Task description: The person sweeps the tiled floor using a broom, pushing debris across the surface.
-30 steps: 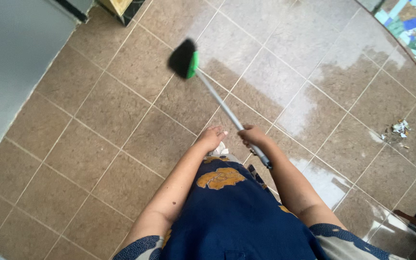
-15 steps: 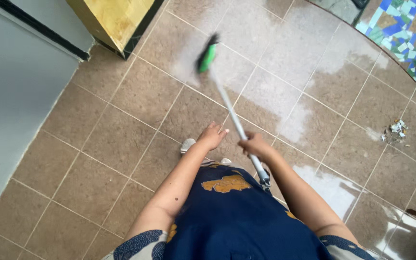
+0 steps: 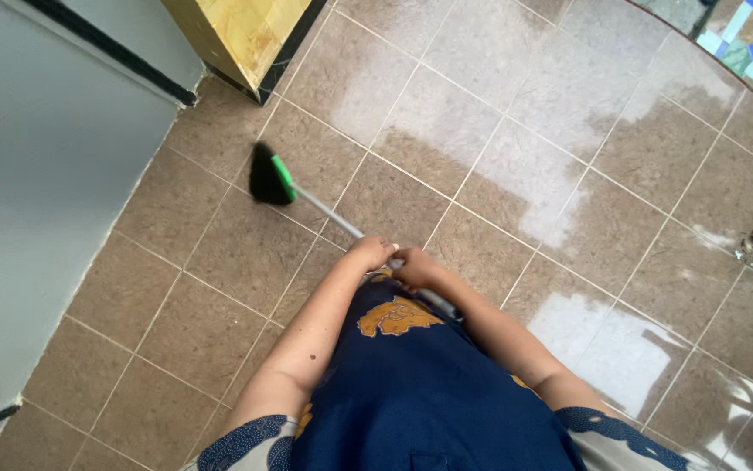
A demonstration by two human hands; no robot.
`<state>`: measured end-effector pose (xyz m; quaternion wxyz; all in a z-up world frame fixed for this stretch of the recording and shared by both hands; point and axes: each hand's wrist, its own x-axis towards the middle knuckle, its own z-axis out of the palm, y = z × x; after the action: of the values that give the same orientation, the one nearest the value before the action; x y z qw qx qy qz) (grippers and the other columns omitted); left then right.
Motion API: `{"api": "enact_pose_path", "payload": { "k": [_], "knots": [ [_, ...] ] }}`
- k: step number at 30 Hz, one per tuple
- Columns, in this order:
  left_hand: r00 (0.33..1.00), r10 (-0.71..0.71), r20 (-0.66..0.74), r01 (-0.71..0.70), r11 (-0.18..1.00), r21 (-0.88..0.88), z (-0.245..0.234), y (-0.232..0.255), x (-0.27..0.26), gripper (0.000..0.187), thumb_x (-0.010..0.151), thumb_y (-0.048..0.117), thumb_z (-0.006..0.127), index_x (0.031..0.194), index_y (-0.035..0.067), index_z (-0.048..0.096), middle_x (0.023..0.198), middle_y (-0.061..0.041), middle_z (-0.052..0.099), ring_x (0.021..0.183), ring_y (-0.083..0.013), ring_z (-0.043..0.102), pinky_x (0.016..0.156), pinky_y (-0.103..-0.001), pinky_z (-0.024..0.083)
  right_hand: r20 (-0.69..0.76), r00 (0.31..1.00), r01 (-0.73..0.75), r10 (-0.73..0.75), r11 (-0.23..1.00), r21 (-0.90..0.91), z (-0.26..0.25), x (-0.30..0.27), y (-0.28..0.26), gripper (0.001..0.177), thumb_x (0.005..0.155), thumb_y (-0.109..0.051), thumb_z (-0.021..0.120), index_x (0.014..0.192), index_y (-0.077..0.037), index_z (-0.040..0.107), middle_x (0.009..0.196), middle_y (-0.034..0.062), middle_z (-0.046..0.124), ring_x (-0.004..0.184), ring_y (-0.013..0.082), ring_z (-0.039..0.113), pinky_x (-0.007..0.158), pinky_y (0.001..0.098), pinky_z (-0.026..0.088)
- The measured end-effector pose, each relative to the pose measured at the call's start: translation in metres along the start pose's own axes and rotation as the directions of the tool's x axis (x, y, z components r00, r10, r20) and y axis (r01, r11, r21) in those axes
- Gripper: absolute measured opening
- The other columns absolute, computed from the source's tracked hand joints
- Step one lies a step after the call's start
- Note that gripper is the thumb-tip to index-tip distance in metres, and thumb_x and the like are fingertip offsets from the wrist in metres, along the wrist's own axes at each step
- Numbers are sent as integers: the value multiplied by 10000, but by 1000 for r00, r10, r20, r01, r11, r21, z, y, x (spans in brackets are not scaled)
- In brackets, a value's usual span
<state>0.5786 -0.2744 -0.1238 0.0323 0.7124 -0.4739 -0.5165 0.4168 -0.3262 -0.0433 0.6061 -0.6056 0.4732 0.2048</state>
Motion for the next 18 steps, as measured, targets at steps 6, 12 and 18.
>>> {"api": "enact_pose_path", "payload": {
  "k": [6,12,18],
  "knots": [
    [1000,-28,-10,27,998,-50,-33,29,-5,560,920,508,604,1312,116,675,1325,-168,671,1220,-353,638,1044,-446,499,-102,982,-134,159,966,222,-74,-18,17,573,916,-172,701,1461,-67,558,794,59,704,554,112,581,496,270,528],
    [999,-37,-2,37,999,6,-57,50,-3,672,937,543,613,1435,94,575,1418,-202,596,1321,-374,566,1114,-455,442,-232,944,-111,234,889,445,-123,-11,20,598,885,-76,676,1468,-69,542,740,55,633,538,122,560,460,284,514],
    [997,37,-75,-42,996,-77,-68,54,5,672,903,519,610,1444,122,568,1467,-174,559,1352,-355,535,1129,-441,425,-389,888,-43,243,889,457,-112,-27,-44,568,888,-39,693,1435,24,552,752,71,638,535,132,578,444,300,497]
  ]
}}
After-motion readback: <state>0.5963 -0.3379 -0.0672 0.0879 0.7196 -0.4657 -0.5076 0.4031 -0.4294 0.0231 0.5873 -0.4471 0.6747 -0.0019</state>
